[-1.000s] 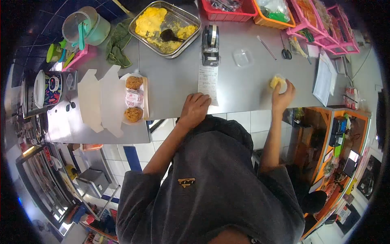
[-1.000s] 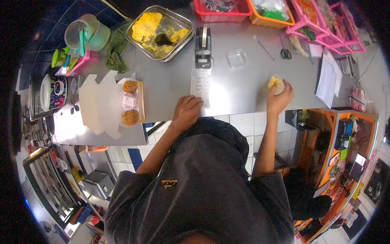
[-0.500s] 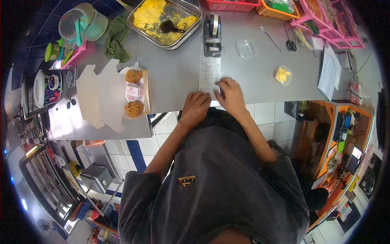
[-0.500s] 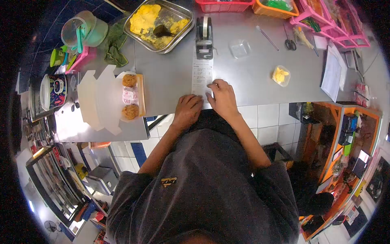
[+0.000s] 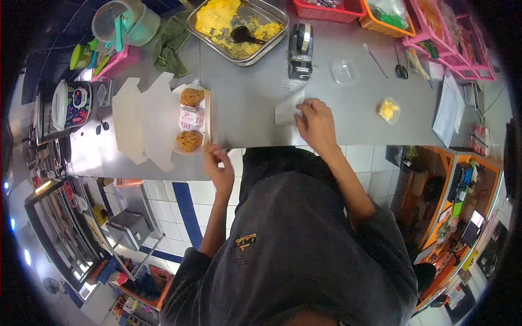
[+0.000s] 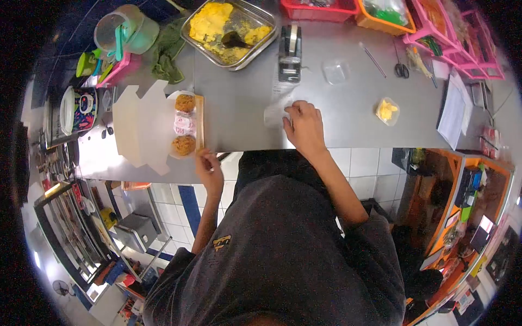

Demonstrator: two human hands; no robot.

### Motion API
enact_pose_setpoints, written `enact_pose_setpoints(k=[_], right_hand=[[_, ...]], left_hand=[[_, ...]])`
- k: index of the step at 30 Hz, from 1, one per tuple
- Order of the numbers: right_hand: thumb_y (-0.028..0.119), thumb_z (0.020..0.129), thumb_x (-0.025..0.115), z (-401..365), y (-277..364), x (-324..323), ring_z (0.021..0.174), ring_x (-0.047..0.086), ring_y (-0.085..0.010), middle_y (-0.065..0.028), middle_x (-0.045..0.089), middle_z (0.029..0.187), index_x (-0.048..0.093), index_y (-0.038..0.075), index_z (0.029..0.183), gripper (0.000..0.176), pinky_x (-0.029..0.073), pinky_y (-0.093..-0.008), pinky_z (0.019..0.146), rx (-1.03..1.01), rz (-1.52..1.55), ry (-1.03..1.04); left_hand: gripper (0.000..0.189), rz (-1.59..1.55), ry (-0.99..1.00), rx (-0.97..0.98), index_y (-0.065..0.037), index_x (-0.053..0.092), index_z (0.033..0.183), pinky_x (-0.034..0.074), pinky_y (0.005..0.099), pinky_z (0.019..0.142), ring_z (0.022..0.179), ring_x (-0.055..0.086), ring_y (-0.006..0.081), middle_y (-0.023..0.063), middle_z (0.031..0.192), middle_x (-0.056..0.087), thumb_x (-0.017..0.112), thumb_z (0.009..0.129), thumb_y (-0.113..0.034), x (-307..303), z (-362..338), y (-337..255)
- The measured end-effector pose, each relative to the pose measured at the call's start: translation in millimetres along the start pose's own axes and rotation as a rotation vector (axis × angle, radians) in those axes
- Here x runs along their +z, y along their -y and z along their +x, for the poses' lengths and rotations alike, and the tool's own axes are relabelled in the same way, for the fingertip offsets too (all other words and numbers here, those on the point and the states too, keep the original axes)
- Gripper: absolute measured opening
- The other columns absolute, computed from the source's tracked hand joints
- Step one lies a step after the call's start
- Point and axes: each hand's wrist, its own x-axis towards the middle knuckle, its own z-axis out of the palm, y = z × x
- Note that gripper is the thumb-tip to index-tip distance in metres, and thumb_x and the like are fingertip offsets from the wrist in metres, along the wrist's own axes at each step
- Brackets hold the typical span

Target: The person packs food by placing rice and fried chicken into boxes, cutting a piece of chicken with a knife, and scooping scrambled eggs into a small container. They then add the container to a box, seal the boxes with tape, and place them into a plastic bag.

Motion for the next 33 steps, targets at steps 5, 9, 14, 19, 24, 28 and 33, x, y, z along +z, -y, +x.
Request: enact_pose_setpoints(k=[5,9,14,19,24,28,33], right_hand=[[0.016,0.080,0.070,46.2,26.4,-2.5,0.095,0.057,-0.0302,-0.0110,0.060,0.099,0.068,0.005,0.097,0.020,0.043,-0.0422,0.080,-0.090,-0.068,-0.036],[0.017,0.081,0.070,54.3,39.1,-5.1,0.093,0.057,-0.0302,-0.0114,0.059,0.096,0.069,0.005,0.094,0.018,0.043,-0.0422,0.079,-0.101,-0.084,-0.088],[0.020,0.079,0.071,25.4,29.5,-2.4,0.094,0.057,-0.0324,-0.0122,0.060,0.097,0.070,0.005,0.088,0.017,0.045,-0.0433,0.078,0.114,-0.237,0.036],[0.021,0.077,0.073,17.6,35.3,13.2,0.096,0.056,-0.0313,-0.0127,0.059,0.100,0.070,0.007,0.090,0.019,0.045,-0.0446,0.079,0.208,-0.349,0.156],[0.019,0.075,0.074,17.2,40.2,22.8,0.101,0.055,-0.0320,-0.0136,0.059,0.104,0.069,0.006,0.097,0.026,0.044,-0.0451,0.083,0.279,-0.405,0.178],[0.019,0.075,0.073,-0.2,38.7,30.9,0.101,0.055,-0.0337,-0.0148,0.058,0.104,0.066,0.005,0.102,0.031,0.044,-0.0456,0.084,0.305,-0.353,0.129],[0.017,0.077,0.071,-8.7,38.5,33.3,0.099,0.056,-0.0338,-0.0154,0.059,0.103,0.063,0.003,0.108,0.035,0.044,-0.0443,0.083,0.339,-0.268,0.118]], left_hand=[[0.011,-0.367,-0.276,-0.220,-0.007,0.044,0.102,0.039,0.0237,0.054,0.062,0.045,0.0078,0.0013,0.080,0.049,0.055,0.098,-0.009,-42.3,11.9,30.4],[0.024,-0.401,-0.267,-0.434,-0.007,0.041,0.114,0.042,0.0241,0.052,0.060,0.051,0.0092,0.0040,0.084,0.054,0.055,0.100,-0.021,-49.8,26.8,36.1],[0.038,-0.518,-0.200,-0.591,-0.005,0.038,0.129,0.046,0.0253,0.051,0.064,0.060,0.0127,0.0074,0.090,0.059,0.052,0.101,-0.025,-49.7,44.1,30.2],[0.033,-0.366,-0.032,-0.557,-0.001,0.039,0.129,0.049,0.0280,0.052,0.066,0.062,0.0157,0.0109,0.095,0.061,0.043,0.100,-0.015,-60.8,48.6,33.5],[0.030,-0.179,-0.012,-0.286,0.003,0.042,0.125,0.051,0.0317,0.063,0.071,0.063,0.0218,0.0143,0.095,0.063,0.041,0.098,-0.011,-63.1,39.3,69.3],[0.038,-0.056,0.187,-0.405,0.007,0.039,0.132,0.049,0.0333,0.063,0.071,0.058,0.0185,0.0152,0.090,0.063,0.040,0.097,-0.009,-77.4,36.0,42.5],[0.041,-0.067,0.251,-0.394,0.005,0.039,0.137,0.046,0.0300,0.057,0.069,0.056,0.0145,0.0122,0.087,0.063,0.039,0.098,-0.006,-83.1,43.5,24.3]])
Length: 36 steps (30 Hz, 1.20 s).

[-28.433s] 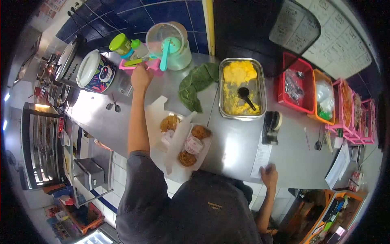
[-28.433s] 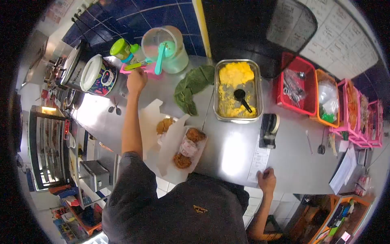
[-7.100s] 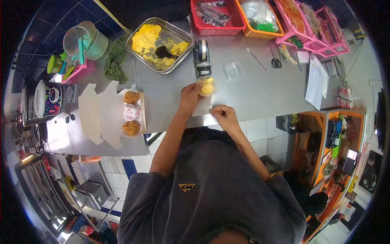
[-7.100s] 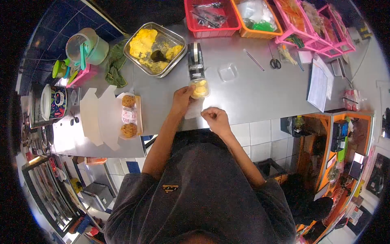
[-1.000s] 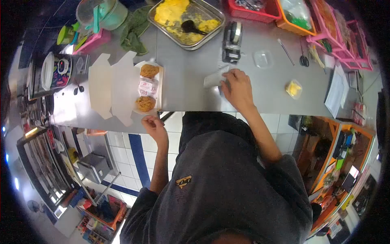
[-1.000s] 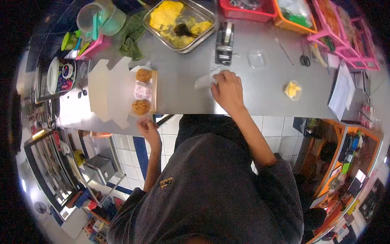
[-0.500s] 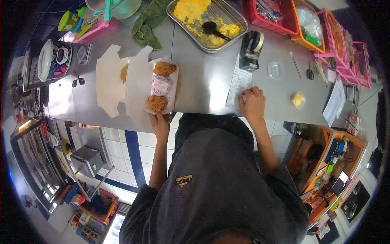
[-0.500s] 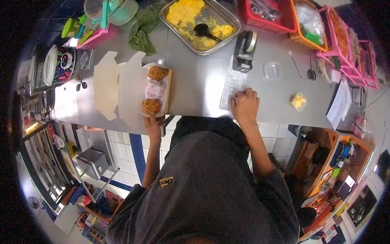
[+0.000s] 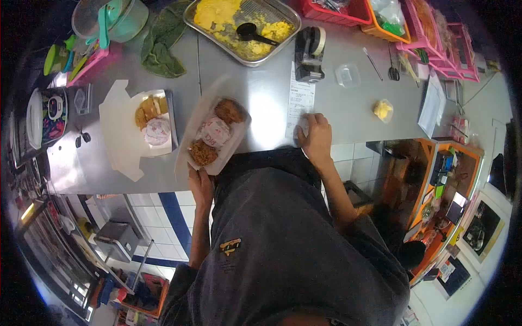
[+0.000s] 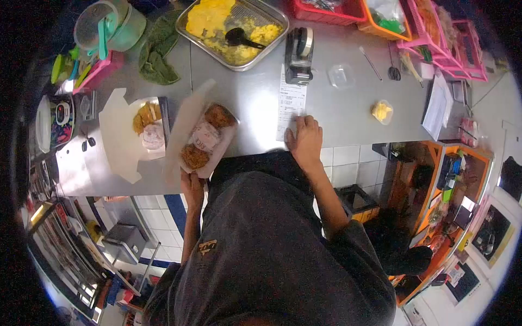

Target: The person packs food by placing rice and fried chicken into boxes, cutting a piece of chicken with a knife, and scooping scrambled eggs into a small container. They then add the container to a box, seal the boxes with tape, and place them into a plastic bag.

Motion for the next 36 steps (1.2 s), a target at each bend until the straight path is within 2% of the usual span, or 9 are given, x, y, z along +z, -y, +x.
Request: enact_pose_setpoints(k=[9,12,14,18,23,27,31,33,36], right_hand=[[0.008,0.082,0.065,16.0,36.1,-4.2,0.098,0.060,-0.0408,-0.0210,0.061,0.103,0.056,0.000,0.117,0.036,0.049,-0.0452,0.084,-0.126,0.502,-0.120],[0.008,0.081,0.067,47.6,73.7,-26.1,0.096,0.061,-0.0410,-0.0217,0.062,0.105,0.055,0.000,0.119,0.040,0.051,-0.0430,0.084,-0.231,0.538,-0.419],[0.007,0.080,0.067,69.5,88.9,-38.9,0.087,0.063,-0.0361,-0.0189,0.061,0.101,0.060,0.001,0.113,0.035,0.053,-0.0398,0.077,-0.479,0.485,-0.488],[0.010,0.077,0.061,82.0,94.8,-37.1,0.097,0.061,-0.0364,-0.0165,0.062,0.099,0.066,0.001,0.098,0.023,0.051,-0.0446,0.083,-0.397,0.647,0.058],[0.004,0.082,0.051,81.7,101.6,8.4,0.092,0.061,-0.0331,-0.0166,0.062,0.097,0.063,-0.002,0.099,0.021,0.050,-0.0367,0.083,-0.453,0.804,-0.173],[0.001,0.090,0.038,66.1,129.6,20.5,0.093,0.058,-0.0180,-0.0106,0.062,0.101,0.059,-0.003,0.107,0.026,0.045,-0.0280,0.085,-0.188,1.328,-0.142],[0.029,0.103,0.043,62.8,153.1,29.9,0.084,0.052,-0.0213,-0.0132,0.053,0.091,0.048,-0.001,0.109,0.030,0.044,-0.0327,0.077,-0.057,1.212,-0.328],[0.033,0.104,0.043,67.1,156.4,31.8,0.082,0.050,-0.0203,-0.0124,0.051,0.090,0.046,0.000,0.109,0.034,0.043,-0.0328,0.077,-0.012,1.243,-0.301],[0.035,0.104,0.042,68.9,155.6,32.0,0.081,0.047,-0.0189,-0.0115,0.048,0.089,0.043,0.000,0.110,0.036,0.042,-0.0332,0.077,0.018,1.229,-0.258]], left_hand=[[0.029,0.215,-0.091,0.319,0.003,0.056,0.121,0.048,0.0316,0.072,0.082,0.059,0.0154,0.0122,0.091,0.062,0.051,0.100,-0.016,-18.1,80.5,-6.9],[0.027,0.226,-0.444,0.540,0.003,0.059,0.116,0.047,0.0333,0.077,0.087,0.061,0.0207,0.0150,0.093,0.064,0.058,0.097,-0.016,-5.8,83.5,-85.7],[0.023,0.385,-0.570,1.025,0.003,0.062,0.109,0.046,0.0342,0.076,0.087,0.061,0.0258,0.0158,0.093,0.064,0.063,0.093,-0.014,-1.4,95.1,-125.8],[0.022,0.726,-0.032,0.890,0.003,0.063,0.107,0.047,0.0334,0.082,0.092,0.061,0.0291,0.0167,0.096,0.064,0.063,0.091,-0.012,-27.6,109.8,-130.8],[0.026,0.263,0.238,0.589,0.003,0.061,0.114,0.046,0.0322,0.090,0.098,0.059,0.0215,0.0125,0.106,0.065,0.055,0.099,-0.017,-21.4,113.6,-122.4],[0.035,-0.077,0.235,0.363,0.001,0.056,0.123,0.045,0.0313,0.091,0.101,0.057,0.0184,0.0098,0.113,0.062,0.047,0.104,-0.027,-6.4,111.3,-95.1],[0.041,-0.262,-0.063,0.291,-0.001,0.054,0.118,0.046,0.0313,0.090,0.099,0.055,0.0175,0.0081,0.108,0.058,0.041,0.105,-0.037,36.2,102.7,-85.8],[0.036,-0.876,0.058,0.271,-0.001,0.053,0.108,0.043,0.0315,0.090,0.095,0.052,0.0163,0.0060,0.100,0.054,0.040,0.105,-0.035,48.2,104.2,-91.8],[0.034,-0.273,-0.214,0.402,-0.002,0.052,0.104,0.039,0.0307,0.091,0.094,0.048,0.0151,0.0052,0.097,0.050,0.038,0.106,-0.033,49.4,110.5,-103.0]])
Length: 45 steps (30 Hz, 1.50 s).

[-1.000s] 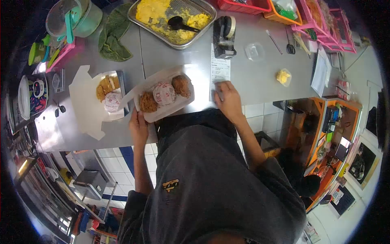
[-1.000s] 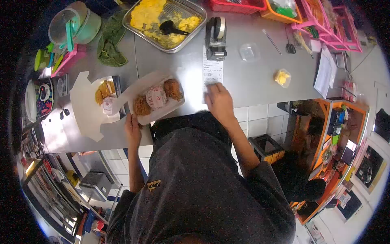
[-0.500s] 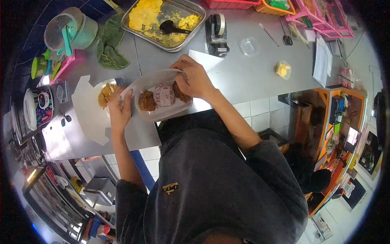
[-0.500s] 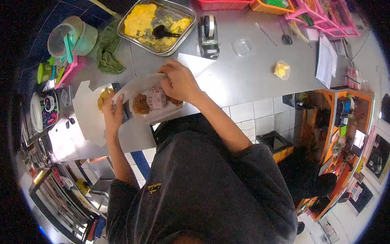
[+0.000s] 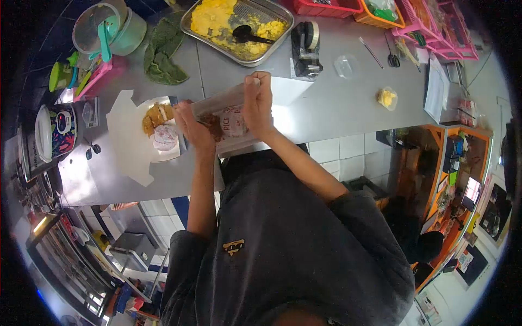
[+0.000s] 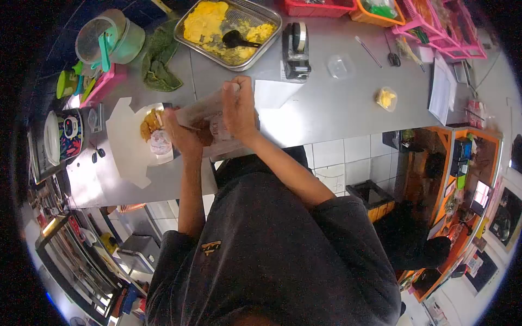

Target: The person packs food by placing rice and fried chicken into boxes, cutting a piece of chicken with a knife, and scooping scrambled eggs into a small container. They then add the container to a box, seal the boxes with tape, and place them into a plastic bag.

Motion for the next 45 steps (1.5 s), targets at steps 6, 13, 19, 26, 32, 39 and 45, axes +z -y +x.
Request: enact_pose_setpoints(k=[6,13,19,26,32,39,45], right_hand=[[0.024,0.105,0.041,1.2,1.2,-14.9,0.076,0.046,-0.0207,-0.0110,0.047,0.088,0.043,0.000,0.112,0.025,0.043,-0.0347,0.075,-0.277,-0.100,0.057],[0.015,0.102,0.045,5.1,21.6,-44.6,0.083,0.055,-0.0238,-0.0133,0.054,0.090,0.049,0.000,0.105,0.016,0.045,-0.0334,0.077,-0.135,-0.132,0.310],[0.009,0.097,0.049,-35.1,45.4,-70.0,0.115,0.052,-0.0390,-0.0242,0.057,0.115,0.053,-0.003,0.111,0.019,0.044,-0.0405,0.096,-0.287,-0.544,0.470],[0.016,0.096,0.051,-57.4,45.3,-74.0,0.128,0.043,-0.0466,-0.0319,0.041,0.139,0.040,-0.006,0.137,0.048,0.038,-0.0438,0.108,-0.139,-0.613,0.408],[0.021,0.097,0.051,-29.2,43.9,-107.7,0.125,0.047,-0.0418,-0.0262,0.052,0.133,0.049,-0.005,0.131,0.043,0.039,-0.0444,0.106,-0.129,-0.471,0.303],[0.036,0.103,0.035,29.4,4.2,-149.6,0.104,0.060,-0.0409,-0.0252,0.066,0.105,0.063,0.001,0.118,0.047,0.044,-0.0461,0.093,-0.051,-0.812,0.351],[0.051,0.100,0.038,-6.4,49.2,-137.6,0.099,0.065,-0.0375,-0.0273,0.067,0.102,0.063,-0.001,0.121,0.062,0.047,-0.0426,0.093,0.421,-0.600,0.375]], left_hand=[[0.025,-0.059,0.174,0.156,-0.002,0.054,0.104,0.038,0.0279,0.089,0.092,0.047,0.0137,0.0045,0.098,0.052,0.047,0.104,-0.025,-9.7,8.9,-5.8],[0.009,0.050,0.451,0.203,0.000,0.062,0.099,0.044,0.0249,0.082,0.090,0.056,0.0136,0.0061,0.096,0.063,0.060,0.096,-0.008,-42.7,23.8,-24.7],[0.016,0.278,0.962,0.164,0.000,0.066,0.107,0.045,0.0338,0.094,0.115,0.057,0.0253,0.0175,0.116,0.065,0.061,0.092,-0.003,-78.0,9.1,-45.3],[0.039,0.417,0.586,0.057,0.001,0.051,0.136,0.029,0.0382,0.113,0.136,0.041,0.0363,0.0251,0.143,0.045,0.049,0.101,-0.016,-78.3,-30.8,-0.8],[0.042,0.216,0.563,-0.130,0.004,0.051,0.134,0.026,0.0367,0.115,0.137,0.039,0.0300,0.0216,0.142,0.048,0.046,0.103,-0.023,-77.7,-21.6,-19.4],[0.039,0.164,0.609,-0.118,0.002,0.057,0.130,0.028,0.0360,0.113,0.135,0.041,0.0273,0.0195,0.140,0.050,0.047,0.102,-0.023,-81.3,-15.6,-15.8],[0.036,0.087,0.601,-0.190,0.000,0.058,0.128,0.032,0.0346,0.111,0.133,0.044,0.0266,0.0184,0.142,0.049,0.054,0.096,-0.014,-83.3,-13.5,-18.6]])
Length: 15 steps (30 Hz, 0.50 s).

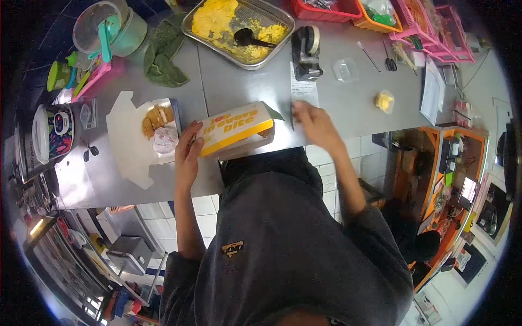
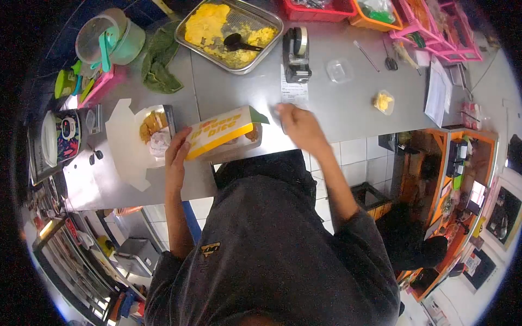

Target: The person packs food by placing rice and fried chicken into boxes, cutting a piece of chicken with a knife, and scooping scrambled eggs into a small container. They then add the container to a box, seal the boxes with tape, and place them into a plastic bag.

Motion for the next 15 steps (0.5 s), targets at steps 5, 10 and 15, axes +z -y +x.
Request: enact_pose_setpoints(k=[5,10,15], right_hand=[[0.039,0.097,0.051,-2.0,47.3,42.0,0.115,0.057,-0.0415,-0.0305,0.057,0.126,0.047,-0.011,0.132,0.061,0.044,-0.0411,0.102,-0.210,-0.174,0.093],[0.020,0.095,0.050,9.5,3.2,70.1,0.117,0.053,-0.0463,-0.0352,0.051,0.126,0.040,-0.016,0.133,0.053,0.045,-0.0443,0.101,-0.402,-0.232,-0.060],[0.021,0.092,0.051,4.7,-4.4,77.9,0.112,0.054,-0.0451,-0.0325,0.053,0.120,0.050,-0.009,0.124,0.043,0.046,-0.0454,0.098,-0.217,-0.098,-0.061]], left_hand=[[0.046,0.146,0.088,-0.009,-0.001,0.055,0.134,0.035,0.0342,0.109,0.133,0.044,0.0242,0.0148,0.145,0.045,0.054,0.088,0.000,-7.7,-0.1,7.8],[0.042,0.126,0.024,0.040,0.005,0.048,0.136,0.038,0.0362,0.108,0.125,0.052,0.0268,0.0187,0.137,0.053,0.047,0.094,-0.001,0.8,-0.8,38.4],[0.039,0.339,-0.115,0.023,0.009,0.052,0.131,0.046,0.0350,0.098,0.113,0.060,0.0252,0.0210,0.124,0.061,0.051,0.099,-0.014,12.1,1.5,38.8]])
